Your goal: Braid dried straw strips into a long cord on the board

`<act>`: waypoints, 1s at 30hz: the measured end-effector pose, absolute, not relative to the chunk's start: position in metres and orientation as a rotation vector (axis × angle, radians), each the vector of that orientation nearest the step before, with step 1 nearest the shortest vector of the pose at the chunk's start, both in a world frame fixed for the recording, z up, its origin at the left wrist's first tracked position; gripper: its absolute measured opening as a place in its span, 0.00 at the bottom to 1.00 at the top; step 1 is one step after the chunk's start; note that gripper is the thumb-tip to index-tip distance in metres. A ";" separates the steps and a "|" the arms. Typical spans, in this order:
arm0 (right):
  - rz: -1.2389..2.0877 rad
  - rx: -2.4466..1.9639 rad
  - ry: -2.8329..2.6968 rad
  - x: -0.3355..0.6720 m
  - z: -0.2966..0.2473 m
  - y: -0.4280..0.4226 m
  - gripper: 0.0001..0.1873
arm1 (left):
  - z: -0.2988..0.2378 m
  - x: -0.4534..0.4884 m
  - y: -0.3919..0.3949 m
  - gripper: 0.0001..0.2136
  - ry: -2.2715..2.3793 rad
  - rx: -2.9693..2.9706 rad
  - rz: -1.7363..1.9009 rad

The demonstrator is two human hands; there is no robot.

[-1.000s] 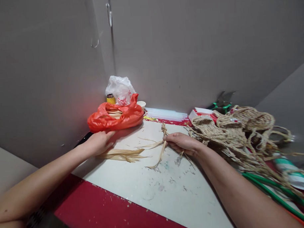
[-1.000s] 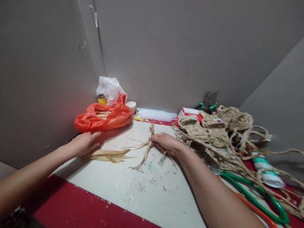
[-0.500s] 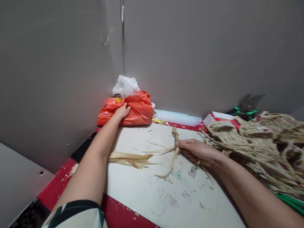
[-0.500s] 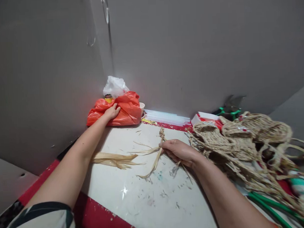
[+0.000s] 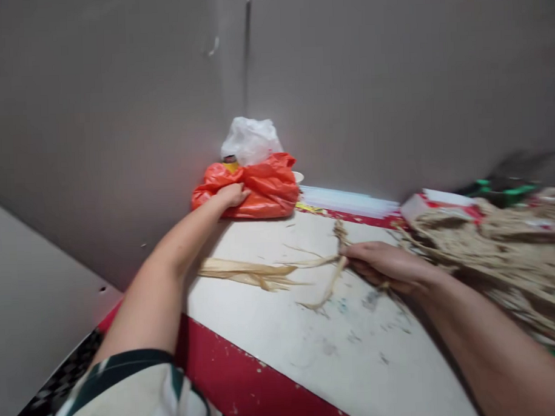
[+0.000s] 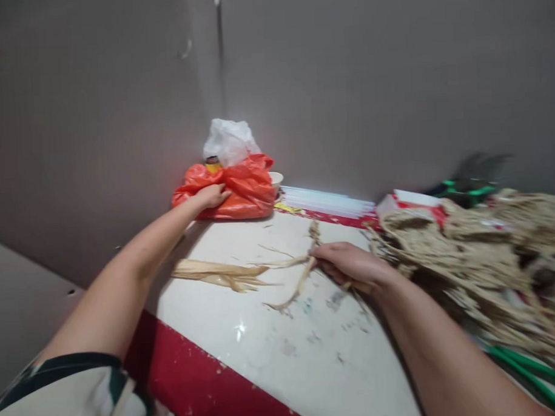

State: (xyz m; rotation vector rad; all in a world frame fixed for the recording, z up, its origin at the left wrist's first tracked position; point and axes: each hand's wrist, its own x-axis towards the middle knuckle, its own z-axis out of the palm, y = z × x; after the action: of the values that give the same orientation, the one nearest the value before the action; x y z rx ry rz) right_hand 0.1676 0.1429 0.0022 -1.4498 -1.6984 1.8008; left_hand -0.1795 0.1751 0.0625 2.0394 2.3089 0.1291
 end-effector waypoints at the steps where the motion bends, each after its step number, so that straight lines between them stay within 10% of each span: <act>1: 1.771 -1.432 -1.714 0.167 0.004 0.142 0.17 | 0.064 -0.176 0.175 0.20 2.284 2.078 0.131; 30: 1.878 -1.335 -1.599 0.168 0.007 0.145 0.13 | 0.059 -0.108 0.009 0.11 1.591 2.530 -0.473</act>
State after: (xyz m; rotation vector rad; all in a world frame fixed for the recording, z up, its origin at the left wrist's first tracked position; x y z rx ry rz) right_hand 0.1683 0.1448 0.0071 -1.3354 -1.5988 1.8781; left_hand -0.1081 0.0085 0.0590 2.5296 1.5909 -0.4728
